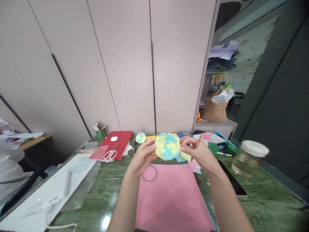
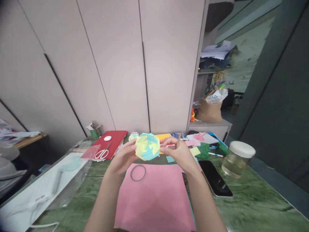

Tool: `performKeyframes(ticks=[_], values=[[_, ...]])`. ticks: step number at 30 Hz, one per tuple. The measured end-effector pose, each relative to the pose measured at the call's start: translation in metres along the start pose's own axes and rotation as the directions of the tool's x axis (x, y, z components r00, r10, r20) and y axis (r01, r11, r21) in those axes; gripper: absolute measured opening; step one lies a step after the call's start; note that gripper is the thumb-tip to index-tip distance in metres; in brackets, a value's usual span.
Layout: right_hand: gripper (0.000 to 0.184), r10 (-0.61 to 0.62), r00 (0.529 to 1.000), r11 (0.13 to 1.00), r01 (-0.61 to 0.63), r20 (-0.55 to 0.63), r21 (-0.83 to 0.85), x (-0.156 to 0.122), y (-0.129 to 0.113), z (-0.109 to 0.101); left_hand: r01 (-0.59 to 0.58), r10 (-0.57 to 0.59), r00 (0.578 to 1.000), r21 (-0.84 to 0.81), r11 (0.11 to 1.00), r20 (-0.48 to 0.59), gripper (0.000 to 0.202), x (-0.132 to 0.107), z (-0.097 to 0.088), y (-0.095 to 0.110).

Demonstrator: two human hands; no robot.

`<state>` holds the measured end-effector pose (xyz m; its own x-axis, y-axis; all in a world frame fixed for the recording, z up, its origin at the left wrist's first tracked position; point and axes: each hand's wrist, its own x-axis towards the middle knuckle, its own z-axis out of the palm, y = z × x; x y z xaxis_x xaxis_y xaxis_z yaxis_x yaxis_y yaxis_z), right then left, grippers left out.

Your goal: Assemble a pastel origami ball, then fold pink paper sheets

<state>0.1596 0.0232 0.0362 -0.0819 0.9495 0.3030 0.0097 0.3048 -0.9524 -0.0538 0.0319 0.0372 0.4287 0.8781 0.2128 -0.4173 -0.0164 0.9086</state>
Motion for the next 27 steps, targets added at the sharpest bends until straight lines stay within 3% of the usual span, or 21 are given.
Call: performKeyframes(ticks=[5,14,18,23,27], values=[[0.024,-0.013,0.999,1.0,0.013,0.039,-0.002,0.001,0.004,-0.003,0.004,-0.002,0.999,-0.038,0.999,0.049,0.027,0.0,0.001,-0.002],[0.03,0.024,0.996,0.999,-0.021,0.081,-0.028,0.0,0.005,-0.008,-0.031,0.031,0.999,0.027,0.999,-0.011,0.024,0.003,-0.001,-0.002],[0.03,0.086,0.992,0.987,-0.072,0.097,-0.142,-0.002,0.001,-0.021,0.013,-0.013,0.999,-0.004,1.0,0.031,0.028,0.008,0.004,-0.012],[0.029,0.035,0.998,0.983,-0.024,0.06,-0.183,-0.005,0.0,-0.043,0.081,-0.08,0.996,-0.034,0.996,0.025,0.026,0.015,0.01,-0.025],[0.031,0.059,0.994,0.975,-0.038,0.093,-0.219,-0.005,0.001,-0.045,0.118,-0.111,0.99,-0.076,0.99,0.09,0.027,0.015,0.015,-0.03]])
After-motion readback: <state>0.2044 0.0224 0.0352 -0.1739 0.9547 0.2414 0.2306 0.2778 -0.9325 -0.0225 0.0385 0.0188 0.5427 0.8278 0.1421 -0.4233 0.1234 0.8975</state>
